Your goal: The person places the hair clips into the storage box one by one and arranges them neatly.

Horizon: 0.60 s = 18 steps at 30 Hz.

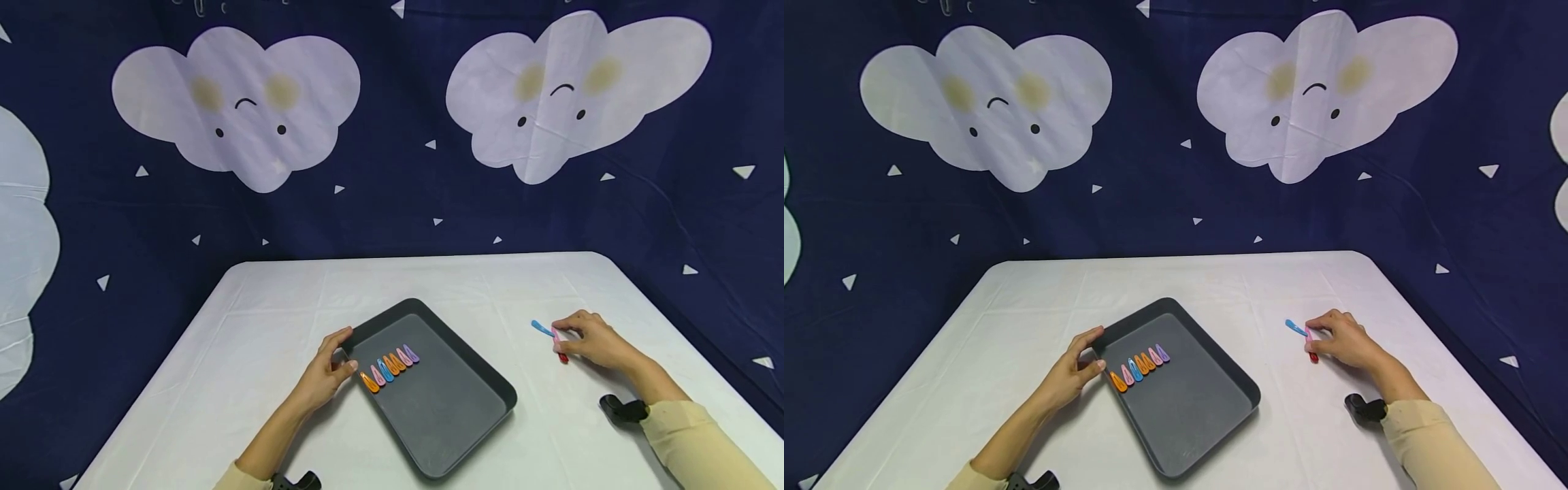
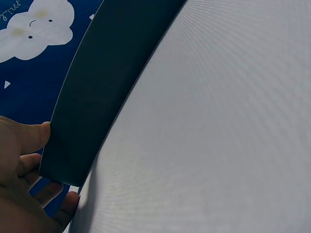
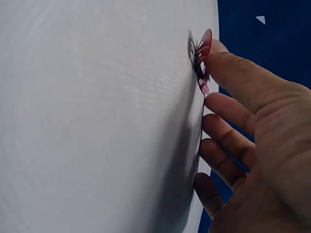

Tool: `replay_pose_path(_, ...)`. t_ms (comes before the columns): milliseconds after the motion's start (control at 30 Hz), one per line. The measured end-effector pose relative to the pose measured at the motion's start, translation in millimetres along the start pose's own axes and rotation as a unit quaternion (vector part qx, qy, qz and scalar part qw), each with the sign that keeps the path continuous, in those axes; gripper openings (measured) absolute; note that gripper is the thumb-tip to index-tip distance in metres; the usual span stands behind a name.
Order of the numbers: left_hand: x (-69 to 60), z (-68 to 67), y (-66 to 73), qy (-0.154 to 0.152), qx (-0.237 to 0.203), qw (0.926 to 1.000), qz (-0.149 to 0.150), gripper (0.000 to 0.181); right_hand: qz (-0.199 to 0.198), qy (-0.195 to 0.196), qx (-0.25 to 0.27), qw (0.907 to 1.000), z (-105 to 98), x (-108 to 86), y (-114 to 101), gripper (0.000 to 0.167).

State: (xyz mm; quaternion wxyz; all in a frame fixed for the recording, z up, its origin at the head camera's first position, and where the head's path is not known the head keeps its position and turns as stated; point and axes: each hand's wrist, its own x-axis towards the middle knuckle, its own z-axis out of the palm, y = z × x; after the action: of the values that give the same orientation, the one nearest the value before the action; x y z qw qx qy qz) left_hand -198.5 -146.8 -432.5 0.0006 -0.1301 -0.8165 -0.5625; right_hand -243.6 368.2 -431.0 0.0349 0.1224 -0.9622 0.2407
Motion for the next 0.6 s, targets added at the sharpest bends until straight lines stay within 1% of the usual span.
replay_pose_path(200, 0.2, -0.2, -0.1, -0.001, -0.006, 1.0000, 0.000, 0.058, 0.011, -0.002, -0.024, 0.9996, 2.5, 3.4, 0.9, 0.061)
replay_pose_path(367, 0.5, -0.5, -0.9, 0.000, 0.003, 1.0000, 0.001, 0.059, 0.011, -0.001, -0.033, 0.9994, 3.4, 4.4, 1.5, 0.061)
replay_pose_path(533, -0.2, -0.5, -1.5, 0.003, 0.007, 1.0000, 0.004, 0.059, 0.013, -0.009, -0.036, 0.9992, 2.5, 4.7, 0.1, 0.060)
replay_pose_path(600, -0.1, -0.4, -1.2, 0.001, 0.004, 1.0000, 0.003, 0.058, 0.011, -0.012, -0.024, 0.9996, 1.2, 3.7, 0.3, 0.060)
